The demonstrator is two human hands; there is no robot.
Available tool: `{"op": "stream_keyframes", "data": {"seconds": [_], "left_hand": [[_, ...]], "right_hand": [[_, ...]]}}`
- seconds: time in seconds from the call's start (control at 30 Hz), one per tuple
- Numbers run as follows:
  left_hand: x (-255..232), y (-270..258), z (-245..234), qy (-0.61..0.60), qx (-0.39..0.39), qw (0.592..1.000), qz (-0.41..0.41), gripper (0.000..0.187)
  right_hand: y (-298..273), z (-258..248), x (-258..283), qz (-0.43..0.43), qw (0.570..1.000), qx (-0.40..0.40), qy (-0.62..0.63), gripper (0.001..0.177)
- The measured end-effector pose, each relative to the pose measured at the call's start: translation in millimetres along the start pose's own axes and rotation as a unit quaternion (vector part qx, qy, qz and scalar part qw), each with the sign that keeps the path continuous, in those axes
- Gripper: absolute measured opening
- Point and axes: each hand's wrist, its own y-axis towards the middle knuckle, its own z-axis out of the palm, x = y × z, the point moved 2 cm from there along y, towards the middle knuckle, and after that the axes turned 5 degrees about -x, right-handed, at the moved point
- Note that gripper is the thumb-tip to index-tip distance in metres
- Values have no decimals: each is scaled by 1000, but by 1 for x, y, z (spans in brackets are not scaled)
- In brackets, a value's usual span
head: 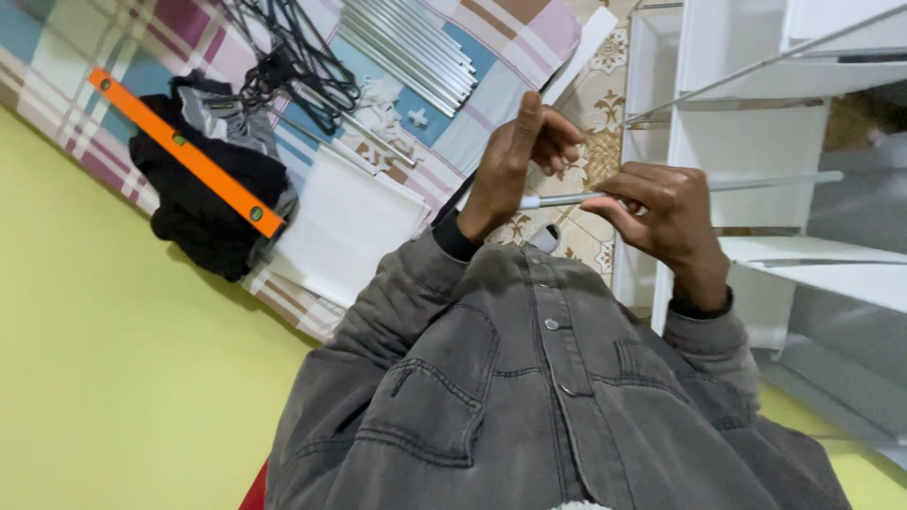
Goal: The person attaches plastic connectors onto metal rods and slides the rods through fabric sheets by hand to assemble a storage rack.
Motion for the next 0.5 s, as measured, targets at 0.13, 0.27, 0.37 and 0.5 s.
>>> {"op": "stream_keyframes", "data": {"seconds": [0.13, 0.27, 0.37, 0.5], "left_hand": [[13, -3, 1, 15, 16, 1000, -21, 84], [28, -8, -6, 24, 22, 997, -75, 63], [32, -21, -10, 161, 88, 978, -100, 48], [39, -26, -8, 255, 166, 945, -122, 37]], "right_hand": [[4, 5, -5, -13, 999, -2, 38, 21], [1, 11, -16, -13, 998, -44, 53, 32], [-3, 25, -24, 20, 998, -33, 46, 38], [-12, 35, -31, 30, 998, -36, 50, 45]]}}
